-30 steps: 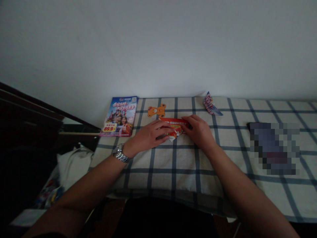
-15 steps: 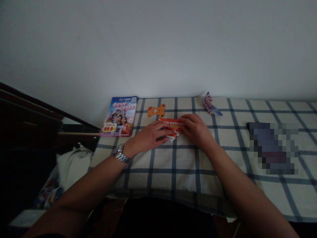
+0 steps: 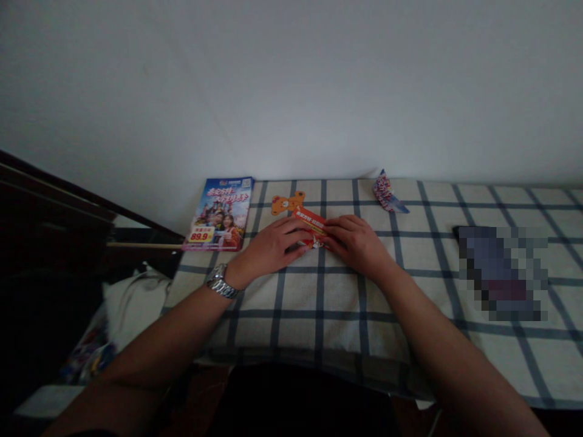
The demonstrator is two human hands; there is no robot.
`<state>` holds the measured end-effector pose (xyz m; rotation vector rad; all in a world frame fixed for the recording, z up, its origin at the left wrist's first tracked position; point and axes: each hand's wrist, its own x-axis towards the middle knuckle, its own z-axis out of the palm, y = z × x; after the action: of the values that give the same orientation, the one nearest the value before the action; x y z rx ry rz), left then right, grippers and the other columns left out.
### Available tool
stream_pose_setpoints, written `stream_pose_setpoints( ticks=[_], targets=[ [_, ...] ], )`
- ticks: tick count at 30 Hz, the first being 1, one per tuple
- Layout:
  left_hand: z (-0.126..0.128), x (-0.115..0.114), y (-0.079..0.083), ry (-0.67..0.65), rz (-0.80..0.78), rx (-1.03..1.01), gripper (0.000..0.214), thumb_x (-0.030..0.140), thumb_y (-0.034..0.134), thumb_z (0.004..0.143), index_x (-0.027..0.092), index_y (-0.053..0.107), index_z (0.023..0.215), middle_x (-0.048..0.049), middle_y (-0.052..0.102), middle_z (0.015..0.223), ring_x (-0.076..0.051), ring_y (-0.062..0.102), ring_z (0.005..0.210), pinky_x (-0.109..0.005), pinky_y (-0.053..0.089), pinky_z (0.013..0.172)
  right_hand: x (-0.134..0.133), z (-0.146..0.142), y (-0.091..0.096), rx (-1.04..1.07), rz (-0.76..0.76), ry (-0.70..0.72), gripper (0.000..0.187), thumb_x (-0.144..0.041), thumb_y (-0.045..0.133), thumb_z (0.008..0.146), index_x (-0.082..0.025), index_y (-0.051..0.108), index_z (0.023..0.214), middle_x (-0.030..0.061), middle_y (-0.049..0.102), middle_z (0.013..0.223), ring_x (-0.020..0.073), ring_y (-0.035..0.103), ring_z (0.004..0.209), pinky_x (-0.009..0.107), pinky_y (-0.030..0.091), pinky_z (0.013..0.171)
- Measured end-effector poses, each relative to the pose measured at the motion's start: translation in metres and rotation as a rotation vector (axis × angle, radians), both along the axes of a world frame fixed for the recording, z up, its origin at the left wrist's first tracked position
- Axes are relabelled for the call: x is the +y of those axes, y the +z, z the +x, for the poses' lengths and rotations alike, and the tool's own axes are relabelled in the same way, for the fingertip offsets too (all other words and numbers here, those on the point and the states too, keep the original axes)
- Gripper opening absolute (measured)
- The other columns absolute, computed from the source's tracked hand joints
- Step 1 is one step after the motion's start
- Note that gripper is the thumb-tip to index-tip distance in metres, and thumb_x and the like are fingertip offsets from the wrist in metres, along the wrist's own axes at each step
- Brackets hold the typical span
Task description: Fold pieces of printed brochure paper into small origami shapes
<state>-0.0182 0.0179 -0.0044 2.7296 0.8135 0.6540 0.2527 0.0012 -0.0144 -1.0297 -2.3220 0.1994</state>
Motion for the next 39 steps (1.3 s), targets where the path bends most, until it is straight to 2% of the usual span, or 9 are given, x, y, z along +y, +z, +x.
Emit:
stream_pose_setpoints(
  ticks=[3,7,12,15,19,24,28,33,39],
  targets=[
    [-0.002,0.002,-0.003,0.049,0.022,0.000,0.025,0.030,0.060,0.108,0.022,0.069,0.131,-0.0064,0.068,0.136,-0.025,0.061,0.134,-0.050,0.047,0.123,-0.001,0.000,0.001,-0.003,0.002,0.007,0.022,-0.027,0.064,0.105,-0.022,0.076,0.123,0.0109,0.080,0.121,0.0293,0.074,0.111,0.052,0.060,0.100],
    [-0.004,0.003,-0.004,0.170,0.049,0.015,0.024,0.031,0.060,0.108,0.020,0.071,0.125,-0.0098,0.063,0.145,-0.029,0.060,0.135,-0.053,0.051,0.118,-0.003,-0.002,0.004,0.010,0.018,0.032,0.020,-0.027,0.064,0.105,-0.021,0.077,0.119,0.0096,0.082,0.115,0.0284,0.074,0.107,0.051,0.061,0.099],
    [-0.002,0.000,0.002,0.250,0.051,0.025,0.028,0.030,0.062,0.106,0.020,0.070,0.131,-0.0111,0.063,0.141,-0.031,0.060,0.134,-0.053,0.051,0.117,-0.007,-0.006,0.005,0.002,-0.002,0.169,0.020,-0.026,0.064,0.105,-0.023,0.077,0.120,0.0085,0.081,0.119,0.0277,0.074,0.113,0.051,0.061,0.102],
    [-0.001,0.000,0.002,0.244,0.023,0.034,0.034,0.030,0.062,0.106,0.021,0.066,0.138,-0.0103,0.064,0.141,-0.029,0.062,0.131,-0.050,0.053,0.113,-0.009,-0.010,0.005,0.015,-0.031,0.233,0.022,-0.025,0.063,0.105,-0.023,0.077,0.122,0.0081,0.081,0.123,0.0268,0.074,0.117,0.050,0.059,0.107],
    [-0.001,0.000,-0.001,0.230,0.003,0.028,0.038,0.036,0.062,0.106,0.021,0.064,0.141,-0.0106,0.063,0.145,-0.028,0.063,0.130,-0.049,0.053,0.113,-0.011,-0.012,0.007,0.056,-0.034,0.244,0.023,-0.024,0.061,0.106,-0.023,0.077,0.122,0.0079,0.081,0.121,0.0255,0.074,0.115,0.048,0.060,0.106],
    [-0.001,-0.001,-0.002,0.221,0.006,0.041,0.050,0.050,0.070,0.101,0.020,0.064,0.140,-0.0115,0.063,0.146,-0.031,0.062,0.132,-0.051,0.051,0.116,-0.007,-0.007,0.006,0.055,0.007,0.149,0.023,-0.024,0.063,0.105,-0.024,0.076,0.124,0.0104,0.079,0.123,0.0276,0.074,0.116,0.049,0.061,0.103],
    [-0.002,-0.001,-0.001,0.195,0.000,0.040,0.057,0.051,0.078,0.095,0.020,0.062,0.140,-0.0110,0.062,0.148,-0.031,0.061,0.135,-0.052,0.049,0.119,-0.004,-0.002,0.002,0.040,0.012,0.084,0.021,-0.023,0.064,0.104,-0.024,0.076,0.122,0.0112,0.077,0.126,0.0297,0.072,0.121,0.052,0.061,0.104],
    [-0.003,0.001,-0.003,0.142,-0.022,0.029,0.045,0.042,0.075,0.098,0.021,0.063,0.136,-0.0097,0.061,0.148,-0.030,0.059,0.138,-0.050,0.049,0.120,-0.003,-0.003,0.000,0.032,0.010,0.072,0.019,-0.025,0.067,0.102,-0.024,0.076,0.119,0.0115,0.077,0.128,0.0297,0.071,0.123,0.052,0.061,0.106],
    [-0.002,0.000,-0.003,0.116,-0.019,0.000,0.033,0.036,0.068,0.102,0.020,0.066,0.130,-0.0099,0.063,0.145,-0.029,0.060,0.137,-0.051,0.050,0.120,-0.003,-0.003,0.001,0.014,-0.011,0.098,0.026,-0.030,0.071,0.101,-0.026,0.074,0.127,0.0104,0.076,0.133,0.0307,0.070,0.126,0.054,0.060,0.108]
  ],
)
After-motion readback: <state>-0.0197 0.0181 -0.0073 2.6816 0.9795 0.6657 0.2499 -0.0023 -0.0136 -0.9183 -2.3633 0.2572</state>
